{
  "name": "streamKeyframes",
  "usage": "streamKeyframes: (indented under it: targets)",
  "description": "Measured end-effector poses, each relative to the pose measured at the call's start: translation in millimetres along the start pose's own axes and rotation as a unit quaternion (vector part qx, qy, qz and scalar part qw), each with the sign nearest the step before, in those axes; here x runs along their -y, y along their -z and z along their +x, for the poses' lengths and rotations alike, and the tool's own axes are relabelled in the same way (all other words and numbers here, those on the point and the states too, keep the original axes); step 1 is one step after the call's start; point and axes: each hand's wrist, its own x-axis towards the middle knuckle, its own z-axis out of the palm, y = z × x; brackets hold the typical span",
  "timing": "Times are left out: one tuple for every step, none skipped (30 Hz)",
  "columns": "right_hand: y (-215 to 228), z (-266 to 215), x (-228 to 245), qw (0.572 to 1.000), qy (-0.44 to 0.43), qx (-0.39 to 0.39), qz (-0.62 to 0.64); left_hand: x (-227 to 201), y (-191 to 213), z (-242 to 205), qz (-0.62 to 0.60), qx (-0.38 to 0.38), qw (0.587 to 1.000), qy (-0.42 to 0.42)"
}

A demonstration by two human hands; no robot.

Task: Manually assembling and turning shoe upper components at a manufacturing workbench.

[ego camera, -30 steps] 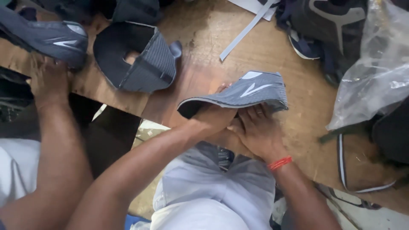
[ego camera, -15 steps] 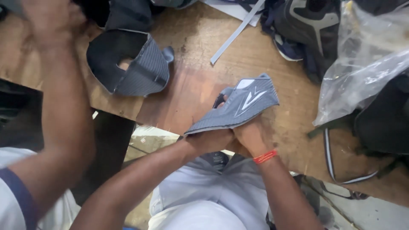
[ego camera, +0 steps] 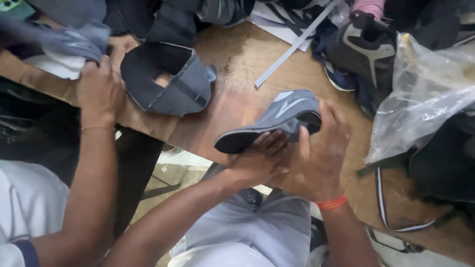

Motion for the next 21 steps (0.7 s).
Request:
streamKeyframes:
  targets:
    - [0.9,14.9,5.4,1.000,0.002,-0.002,0.001,-3.0,-1.5,1.5,0.002,-0.002,1.000,0.000]
    - [4.3,29.3,10.0,0.994,0.076,0.016,-0.072,-6.0,-3.1,5.5,0.004,0.028,0.999,0.019]
    - [8.4,43.9,14.3,0.978,0.149,0.034,-0.145,-9.3,-4.8,9.9,0.005,0.057,0.998,0.038]
    - [2.3,41.1,0.1,0.977,0.150,0.028,-0.149,-9.7,-5.4,14.1,0.007,0.054,0.998,0.032]
    - [-4.7,38.8,-13.9,0.973,0.119,0.103,-0.171,-9.2,-5.7,17.9,0.015,0.079,0.995,0.054]
    - [-12.1,37.5,-27.9,0.961,0.088,0.178,-0.192,-8.9,-6.3,21.6,0.021,0.102,0.991,0.079]
    - [-14.0,24.0,-40.1,0.961,0.090,0.175,-0.195,-9.6,5.4,27.5,0.022,0.099,0.992,0.075]
    - [-17.1,12.7,-53.2,0.984,-0.041,0.159,-0.073,-9.8,17.1,34.0,-0.074,-0.037,0.988,0.131]
    - [-21.0,1.6,-66.7,0.974,-0.170,0.139,0.052,-9.4,28.6,39.8,-0.169,-0.172,0.954,0.181]
    - [-20.7,-6.4,-65.0,0.975,-0.166,0.142,0.052,-5.6,42.2,47.0,-0.168,-0.177,0.952,0.183]
    - [-20.5,-14.6,-63.8,0.960,-0.194,0.194,0.056,-1.7,55.4,54.0,-0.167,-0.103,0.954,0.228]
    - [-20.3,-24.0,-62.6,0.941,-0.223,0.245,0.060,2.0,68.7,59.9,-0.165,-0.026,0.948,0.271]
    - [-13.8,-22.8,-41.3,0.941,-0.220,0.248,0.061,10.7,56.9,60.6,-0.164,-0.029,0.947,0.274]
    - [-6.6,-22.6,-20.2,0.944,-0.129,0.290,0.092,19.3,44.7,61.6,-0.135,0.047,0.951,0.274]
    - [0.5,-22.6,0.1,0.936,-0.037,0.328,0.123,27.8,31.7,62.9,-0.104,0.124,0.948,0.273]
    - [1.8,-25.0,4.6,0.935,-0.042,0.330,0.124,29.9,28.7,60.5,-0.107,0.129,0.947,0.273]
    - [3.4,-27.6,8.8,0.924,0.014,0.355,0.145,31.6,25.3,58.2,-0.146,0.098,0.952,0.252]
    - [5.0,-29.9,13.9,0.909,0.070,0.376,0.166,33.5,23.1,55.9,-0.184,0.068,0.954,0.228]
    - [-3.4,-29.8,-6.8,0.909,0.064,0.375,0.167,34.2,23.0,53.7,-0.185,0.073,0.953,0.227]
    - [-12.9,-25.4,-28.2,0.929,0.047,0.350,0.111,38.2,25.7,56.2,-0.220,0.038,0.954,0.200]
    - [-21.7,-20.7,-48.6,0.945,0.030,0.322,0.055,41.7,29.4,58.4,-0.254,0.004,0.952,0.172]
